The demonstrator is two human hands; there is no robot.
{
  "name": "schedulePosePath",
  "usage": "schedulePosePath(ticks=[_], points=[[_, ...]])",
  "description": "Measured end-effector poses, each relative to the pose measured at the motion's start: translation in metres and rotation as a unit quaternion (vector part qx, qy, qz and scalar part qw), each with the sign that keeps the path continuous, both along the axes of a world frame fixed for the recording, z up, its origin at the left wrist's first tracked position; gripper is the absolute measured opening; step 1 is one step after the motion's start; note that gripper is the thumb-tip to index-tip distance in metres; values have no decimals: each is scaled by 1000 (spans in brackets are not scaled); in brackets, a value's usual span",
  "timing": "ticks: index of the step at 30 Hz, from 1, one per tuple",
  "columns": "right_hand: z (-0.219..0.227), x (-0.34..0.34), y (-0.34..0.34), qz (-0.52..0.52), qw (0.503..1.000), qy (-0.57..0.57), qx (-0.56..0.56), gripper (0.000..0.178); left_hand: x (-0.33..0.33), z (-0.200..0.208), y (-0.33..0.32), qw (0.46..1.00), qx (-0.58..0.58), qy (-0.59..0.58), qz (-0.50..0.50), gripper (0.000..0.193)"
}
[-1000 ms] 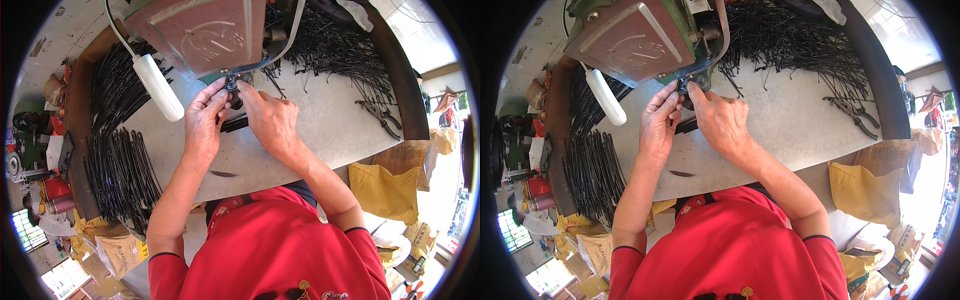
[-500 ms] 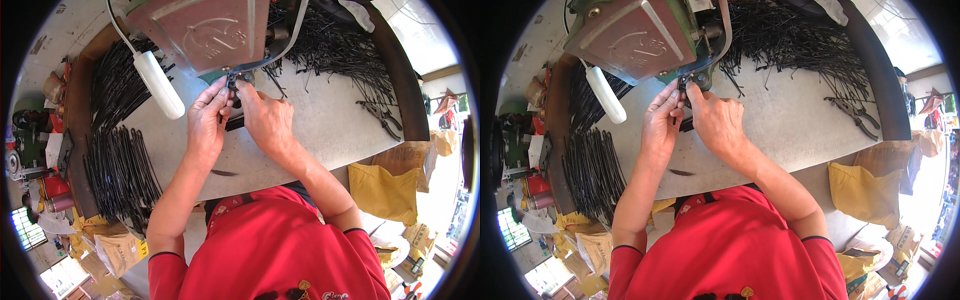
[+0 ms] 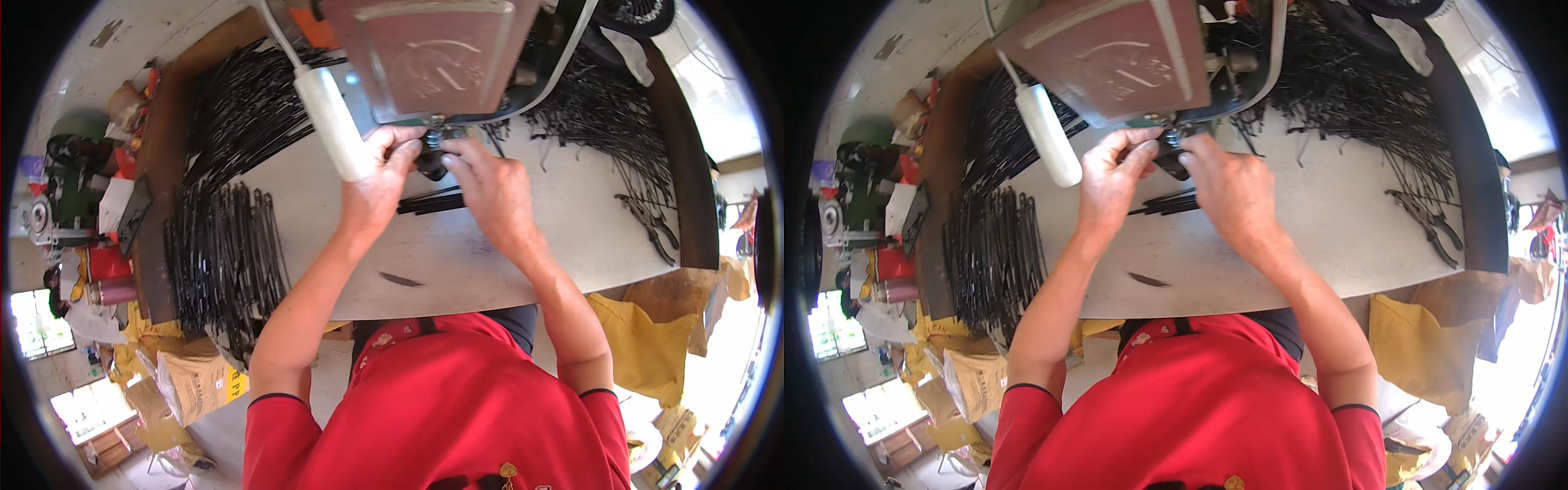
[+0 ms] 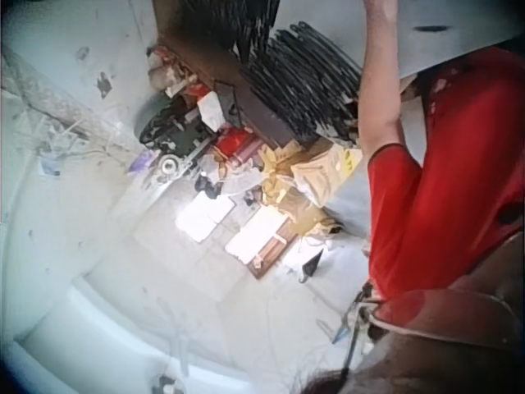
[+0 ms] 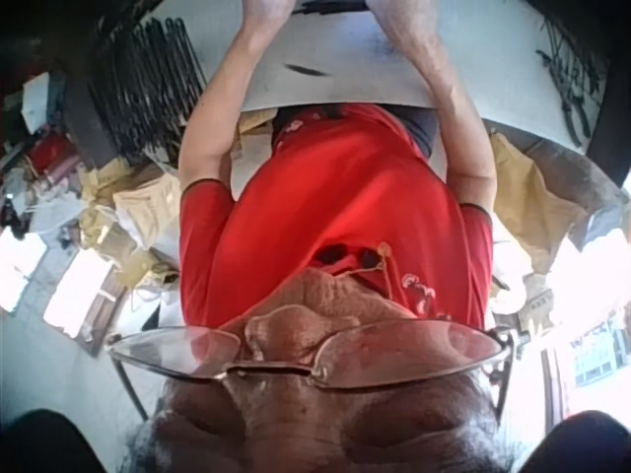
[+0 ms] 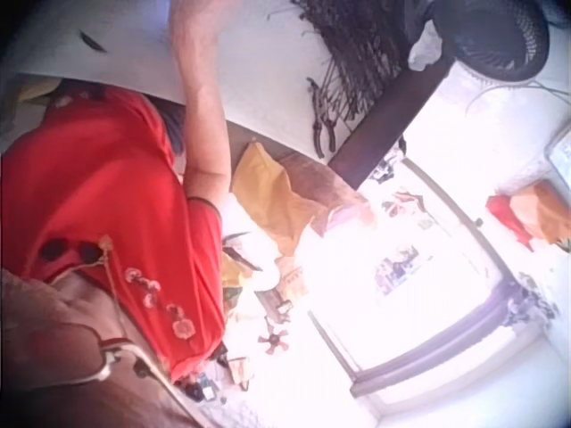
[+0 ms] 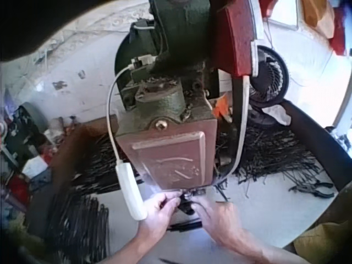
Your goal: The person repeatedly feeds thin black metal rods into a stationary bending machine. They hold the rods with both hands, position them under the machine's head, and operate a lever to bend the rods into a specific shape. The finished bent rods are placed on the table surface to the right of the machine.
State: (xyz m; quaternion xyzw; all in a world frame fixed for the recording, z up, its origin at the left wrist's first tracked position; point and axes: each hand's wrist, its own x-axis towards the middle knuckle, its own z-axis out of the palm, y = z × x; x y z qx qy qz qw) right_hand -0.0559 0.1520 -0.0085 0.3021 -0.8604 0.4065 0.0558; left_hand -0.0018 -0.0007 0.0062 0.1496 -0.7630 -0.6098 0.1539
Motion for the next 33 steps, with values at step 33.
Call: schedulePosePath(ticks=[33], points=[[1, 75, 44, 208, 974, 75, 51, 32, -5, -50, -132, 807, -580, 23, 108, 16]])
